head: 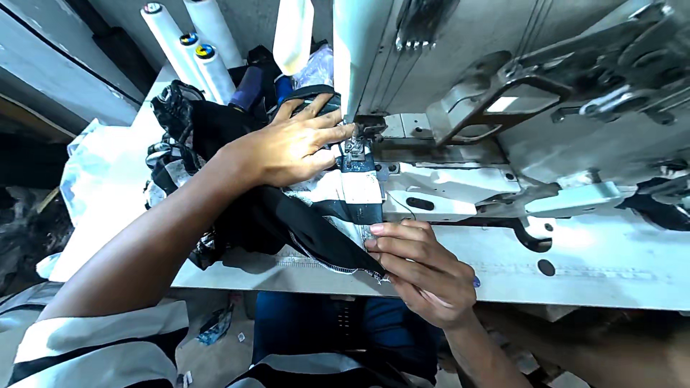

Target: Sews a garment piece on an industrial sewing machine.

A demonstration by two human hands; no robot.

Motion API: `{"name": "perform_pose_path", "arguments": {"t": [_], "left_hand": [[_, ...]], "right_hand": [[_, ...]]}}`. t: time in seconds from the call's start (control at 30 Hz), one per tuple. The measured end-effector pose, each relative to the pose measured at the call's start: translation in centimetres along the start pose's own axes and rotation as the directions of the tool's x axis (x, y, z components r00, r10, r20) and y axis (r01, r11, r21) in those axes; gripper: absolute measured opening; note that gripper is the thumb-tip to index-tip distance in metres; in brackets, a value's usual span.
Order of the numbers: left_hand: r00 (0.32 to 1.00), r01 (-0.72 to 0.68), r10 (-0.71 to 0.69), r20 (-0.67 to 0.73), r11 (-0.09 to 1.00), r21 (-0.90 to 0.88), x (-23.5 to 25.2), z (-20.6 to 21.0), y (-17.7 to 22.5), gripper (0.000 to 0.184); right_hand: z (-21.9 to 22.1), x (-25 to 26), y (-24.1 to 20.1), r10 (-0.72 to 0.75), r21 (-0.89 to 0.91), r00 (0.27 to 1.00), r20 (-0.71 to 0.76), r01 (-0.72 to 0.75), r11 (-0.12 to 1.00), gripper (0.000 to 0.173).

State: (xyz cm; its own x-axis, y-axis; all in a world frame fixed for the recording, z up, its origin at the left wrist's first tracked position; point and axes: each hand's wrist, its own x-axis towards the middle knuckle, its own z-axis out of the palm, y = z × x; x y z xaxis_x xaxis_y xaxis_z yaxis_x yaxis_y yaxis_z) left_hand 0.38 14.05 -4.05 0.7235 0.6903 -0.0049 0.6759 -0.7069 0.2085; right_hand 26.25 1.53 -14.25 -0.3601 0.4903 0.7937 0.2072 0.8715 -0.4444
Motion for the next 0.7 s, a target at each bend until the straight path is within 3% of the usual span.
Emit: {"name": "perform_pose_path", "arguments": {"t": [0.2,0.57,0.7], "left_hand": [[1.0,0.022,-0.022,0.015,0.999,-0.046,-0.2,-0.6,0.2,0.057],[0.999,-0.018,0.017,-0.049,1.0,-0.012,2.1,-0.5,-3.2,0.056],[0.986,-0.04,0.046,-0.162,0.998,0.039,1.5,0.0,-2.9,0.056]], "right_hand": [[-0.3,0.8,0.3,-0.015,0.015,0.999,0.03,0.015,1.0,0.013],[-0.7,4.0,2.6,-0.012,0.013,0.999,0.035,0.011,1.0,0.01],[-0.5,3.8,2.5,0.01,0.015,0.999,0.051,-0.011,1.0,0.01]]}}
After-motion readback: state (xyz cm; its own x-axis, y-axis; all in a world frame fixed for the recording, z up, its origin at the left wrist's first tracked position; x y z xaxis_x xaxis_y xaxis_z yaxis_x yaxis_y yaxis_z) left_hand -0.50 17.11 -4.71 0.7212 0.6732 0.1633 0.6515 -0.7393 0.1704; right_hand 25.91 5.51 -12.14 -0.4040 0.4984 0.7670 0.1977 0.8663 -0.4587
